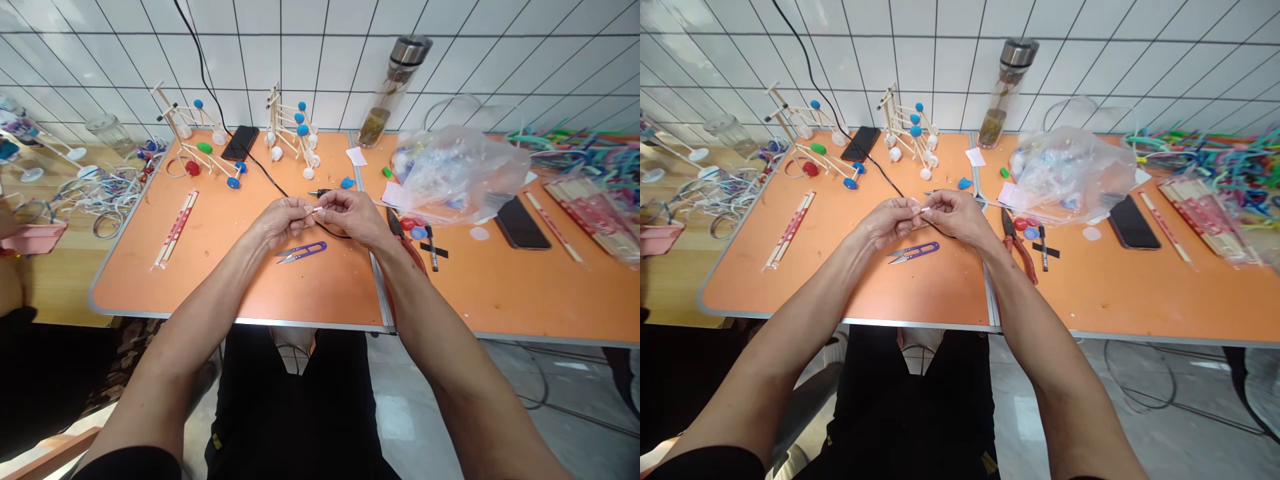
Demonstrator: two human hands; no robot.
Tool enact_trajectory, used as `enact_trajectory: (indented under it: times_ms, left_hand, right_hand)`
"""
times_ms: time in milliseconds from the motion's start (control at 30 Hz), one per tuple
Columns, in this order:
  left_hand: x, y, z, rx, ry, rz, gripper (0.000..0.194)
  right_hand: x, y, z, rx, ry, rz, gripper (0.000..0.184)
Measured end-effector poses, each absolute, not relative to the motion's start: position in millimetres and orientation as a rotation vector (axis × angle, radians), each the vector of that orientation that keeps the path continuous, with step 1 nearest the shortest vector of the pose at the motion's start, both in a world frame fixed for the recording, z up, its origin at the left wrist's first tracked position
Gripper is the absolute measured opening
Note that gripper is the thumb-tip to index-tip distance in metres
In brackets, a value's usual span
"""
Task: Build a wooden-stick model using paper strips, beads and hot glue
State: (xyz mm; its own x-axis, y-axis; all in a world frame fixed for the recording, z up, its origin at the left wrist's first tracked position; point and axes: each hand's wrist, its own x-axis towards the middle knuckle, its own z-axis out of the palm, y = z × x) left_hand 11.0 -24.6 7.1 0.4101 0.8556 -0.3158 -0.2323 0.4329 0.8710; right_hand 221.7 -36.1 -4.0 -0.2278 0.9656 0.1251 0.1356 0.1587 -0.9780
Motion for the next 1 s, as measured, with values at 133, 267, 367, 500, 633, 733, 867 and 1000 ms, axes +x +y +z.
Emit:
enact_trajectory:
  times_ms: [133,267,367,500,633,733,867,1000]
  left_hand:
    - [11.5,-23.9,7.8,0.824,0.9,0.788,0.023]
    - [12.1,-23.9,7.4,0.806,0.912,0.782,0.021]
    - [11.8,-23.9,6.0,0.798,0.903,0.781,0.02]
    - [11.9,-23.6,4.6,0.797,0.897,0.783,0.023]
    - [12.8,-23.9,5.2,0.804,0.903,0.793,0.025]
    - [13.1,-25.2,6.9,0.809,0.91,0.795,0.022]
    - [13.4,-27.8,9.8,0.822,0.914,0.798,0.024]
    - [14.3,-28.7,10.4,0.862,0.891,0.822,0.027]
  right_hand:
    - [221.3,-36.5,-3.3,-1.092,-1.556,1.18,0.031]
    - [221.5,-36.5,-3.2,-1.095,-1.582,1.16,0.03]
    - [221.8,-36.3,-3.5,-1.101,-1.602,1.137,0.029]
    - [221.9,-36.4,-3.7,-1.091,-1.61,1.13,0.027]
    - [221.9,-36.2,-4.1,-1.093,-1.606,1.128,0.029]
    - [222.1,-35.9,-4.9,-1.097,-1.6,1.122,0.03]
    - [222.2,-35.6,-5.6,-1.089,-1.599,1.101,0.029]
    - [222.3,-34.8,-6.1,-1.107,-1.595,1.066,0.03]
